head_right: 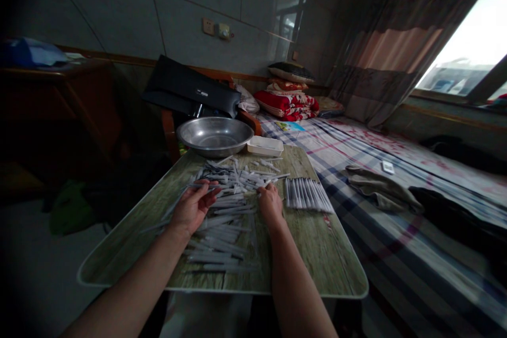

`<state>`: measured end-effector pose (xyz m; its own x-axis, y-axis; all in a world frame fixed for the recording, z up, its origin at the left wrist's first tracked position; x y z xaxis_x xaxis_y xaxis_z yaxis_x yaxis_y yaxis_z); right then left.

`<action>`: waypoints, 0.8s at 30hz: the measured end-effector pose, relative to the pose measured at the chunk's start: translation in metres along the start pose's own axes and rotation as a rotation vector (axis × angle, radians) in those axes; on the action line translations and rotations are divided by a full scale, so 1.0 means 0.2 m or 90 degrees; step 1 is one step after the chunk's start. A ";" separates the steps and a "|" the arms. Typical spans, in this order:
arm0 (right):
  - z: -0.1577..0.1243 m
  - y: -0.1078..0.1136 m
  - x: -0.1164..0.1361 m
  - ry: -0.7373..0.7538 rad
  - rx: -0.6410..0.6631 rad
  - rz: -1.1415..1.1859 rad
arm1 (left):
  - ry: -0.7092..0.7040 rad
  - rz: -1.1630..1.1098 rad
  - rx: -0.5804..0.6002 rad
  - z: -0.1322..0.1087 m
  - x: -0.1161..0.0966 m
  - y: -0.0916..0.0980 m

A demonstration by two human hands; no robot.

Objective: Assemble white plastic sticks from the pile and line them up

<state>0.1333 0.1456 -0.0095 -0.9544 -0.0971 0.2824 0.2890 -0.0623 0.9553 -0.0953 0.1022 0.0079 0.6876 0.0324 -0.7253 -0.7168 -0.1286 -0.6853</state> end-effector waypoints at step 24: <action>0.02 -0.04 0.08 0.054 -0.109 0.583 | -0.006 0.098 0.089 -0.03 0.01 -0.06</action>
<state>0.1163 0.1494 -0.0122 -0.3419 -0.2520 0.9053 0.9395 -0.0699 0.3354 -0.0841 0.0973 0.0158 0.5681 0.0319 -0.8223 -0.8228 0.0056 -0.5682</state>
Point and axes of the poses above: each hand's wrist, its own z-axis towards the middle knuckle, its own y-axis out of the back of the hand, x = y × z, the point moved 5 cm from there along z, towards the middle knuckle, and after that the axes turned 3 degrees about x, right-handed, at the moved point
